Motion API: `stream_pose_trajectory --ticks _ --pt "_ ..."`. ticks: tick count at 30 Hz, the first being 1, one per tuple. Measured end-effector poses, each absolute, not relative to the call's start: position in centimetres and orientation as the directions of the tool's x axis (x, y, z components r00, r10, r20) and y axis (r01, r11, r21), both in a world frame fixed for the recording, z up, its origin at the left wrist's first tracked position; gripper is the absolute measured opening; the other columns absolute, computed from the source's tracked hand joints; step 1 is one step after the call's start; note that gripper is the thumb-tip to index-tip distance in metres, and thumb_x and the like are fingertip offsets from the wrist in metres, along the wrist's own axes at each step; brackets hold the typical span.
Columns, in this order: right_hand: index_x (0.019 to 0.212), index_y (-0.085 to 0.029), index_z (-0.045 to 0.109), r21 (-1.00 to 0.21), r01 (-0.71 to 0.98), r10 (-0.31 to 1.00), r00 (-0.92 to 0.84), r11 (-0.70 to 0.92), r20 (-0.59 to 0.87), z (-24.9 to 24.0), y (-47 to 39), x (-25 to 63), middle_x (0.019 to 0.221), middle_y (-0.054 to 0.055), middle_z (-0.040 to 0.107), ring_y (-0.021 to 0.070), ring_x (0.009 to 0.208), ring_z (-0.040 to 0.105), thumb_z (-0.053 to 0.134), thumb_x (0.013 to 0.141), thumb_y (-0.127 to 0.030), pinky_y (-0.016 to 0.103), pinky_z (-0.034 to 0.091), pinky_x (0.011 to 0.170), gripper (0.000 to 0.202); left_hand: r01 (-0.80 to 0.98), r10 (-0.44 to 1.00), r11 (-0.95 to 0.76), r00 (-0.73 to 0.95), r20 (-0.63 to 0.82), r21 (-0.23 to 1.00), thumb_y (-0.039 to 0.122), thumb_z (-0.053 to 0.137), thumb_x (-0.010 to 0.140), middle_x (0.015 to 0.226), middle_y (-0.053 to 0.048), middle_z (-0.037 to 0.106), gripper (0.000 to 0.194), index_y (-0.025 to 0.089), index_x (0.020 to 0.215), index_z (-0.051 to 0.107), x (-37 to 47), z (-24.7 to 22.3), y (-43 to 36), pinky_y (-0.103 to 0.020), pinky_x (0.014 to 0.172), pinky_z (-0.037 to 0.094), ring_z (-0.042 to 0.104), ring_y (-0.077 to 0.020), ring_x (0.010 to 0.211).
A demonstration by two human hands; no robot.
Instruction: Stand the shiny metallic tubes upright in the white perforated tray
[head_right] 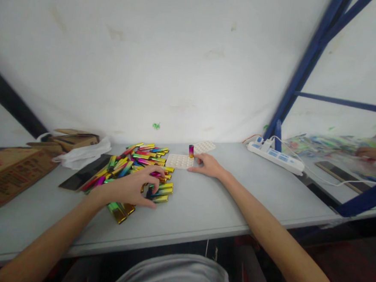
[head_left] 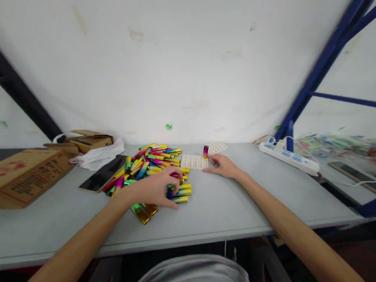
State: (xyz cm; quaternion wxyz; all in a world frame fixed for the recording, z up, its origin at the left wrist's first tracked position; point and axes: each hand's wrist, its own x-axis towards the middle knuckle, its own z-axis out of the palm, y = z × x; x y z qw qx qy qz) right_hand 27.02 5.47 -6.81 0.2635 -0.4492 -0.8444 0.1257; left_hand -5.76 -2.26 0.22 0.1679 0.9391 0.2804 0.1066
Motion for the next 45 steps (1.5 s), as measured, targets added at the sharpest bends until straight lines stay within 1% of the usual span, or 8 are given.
stream_pose_trajectory --ticks 10,14,19,23,26,31,38,45 --pt "0.106 -0.016 0.067 -0.451 0.690 0.824 -0.456 0.566 0.336 -6.7 5.4 27.0 0.079 0.001 0.058 0.0165 0.070 0.050 0.071 0.082 -0.061 0.026 0.034 0.064 0.051 0.464 0.588 -0.745 0.797 0.141 0.479 0.044 0.055 0.098 0.140 -0.008 0.060 0.028 0.023 0.097 0.074 -5.2 0.0 -2.2 -0.038 0.115 0.040 0.054 -0.0257 0.132" --pt "0.108 -0.016 0.067 -0.442 0.693 0.822 -0.467 0.569 0.327 -6.7 5.5 27.0 0.077 0.000 0.057 0.0162 0.069 0.049 0.070 0.083 -0.063 0.026 0.034 0.063 0.053 0.389 0.757 -0.554 0.604 0.250 0.736 0.050 0.041 0.103 0.099 -0.007 0.073 0.039 0.020 0.099 0.066 -5.0 0.8 -2.0 -0.035 0.088 0.055 0.068 -0.0214 0.094" --pt "0.117 -0.014 0.067 -0.442 0.700 0.828 -0.458 0.561 0.325 -6.7 5.4 26.9 0.081 0.002 0.060 0.0173 0.071 0.052 0.071 0.083 -0.062 0.027 0.036 0.065 0.059 0.082 0.906 -0.260 0.367 0.213 0.962 0.054 0.063 0.092 0.052 0.009 0.042 0.036 0.019 0.097 0.063 -4.8 0.6 -0.7 -0.024 0.046 0.039 0.039 -0.0084 0.042" --pt "0.114 -0.014 0.068 -0.428 0.700 0.820 -0.465 0.571 0.334 -6.8 5.4 27.0 0.084 0.004 0.062 0.0189 0.074 0.054 0.071 0.083 -0.060 0.028 0.038 0.067 0.056 0.004 0.947 -0.253 0.204 0.247 0.967 0.044 0.086 0.072 0.057 0.005 0.052 0.040 0.013 0.091 0.070 -4.1 0.6 0.9 -0.024 0.051 0.041 0.043 -0.0073 0.048" --pt "0.115 -0.014 0.067 -0.429 0.699 0.820 -0.465 0.572 0.334 -6.9 5.5 27.0 0.085 0.005 0.063 0.0190 0.074 0.054 0.072 0.083 -0.060 0.028 0.039 0.067 0.056 -0.033 0.957 -0.242 0.158 0.244 0.970 0.055 0.081 0.074 0.055 0.005 0.050 0.044 0.014 0.076 0.064 -2.7 1.3 1.7 -0.025 0.054 0.045 0.043 -0.0074 0.050" --pt "0.116 -0.014 0.067 -0.421 0.689 0.806 -0.477 0.590 0.349 -6.8 5.4 26.9 0.081 0.003 0.061 0.0177 0.071 0.052 0.070 0.084 -0.060 0.028 0.037 0.065 0.056 0.084 0.890 -0.323 0.367 0.272 0.943 0.066 0.066 0.083 0.070 0.000 0.060 0.051 0.017 0.075 0.055 0.5 3.0 1.8 -0.025 0.056 0.050 0.059 -0.0119 0.059" --pt "0.107 -0.016 0.067 -0.435 0.677 0.804 -0.477 0.594 0.356 -6.7 5.3 26.7 0.078 0.001 0.058 0.0160 0.068 0.049 0.070 0.084 -0.060 0.027 0.035 0.064 0.050 0.181 0.876 -0.395 0.369 0.310 0.901 0.068 0.055 0.088 0.053 0.009 0.033 0.052 0.022 0.070 0.041 3.9 1.5 1.5 -0.021 0.043 0.028 0.031 -0.0072 0.044" --pt "0.108 -0.016 0.068 -0.426 0.685 0.805 -0.480 0.592 0.348 -6.7 5.4 26.8 0.078 0.001 0.059 0.0170 0.069 0.051 0.071 0.083 -0.060 0.027 0.036 0.064 0.050 0.393 0.899 -0.420 0.299 0.319 0.818 0.059 0.050 0.090 0.055 0.005 0.028 0.051 0.021 0.059 0.034 3.8 -0.4 1.0 -0.027 0.051 0.021 0.030 -0.0100 0.052"
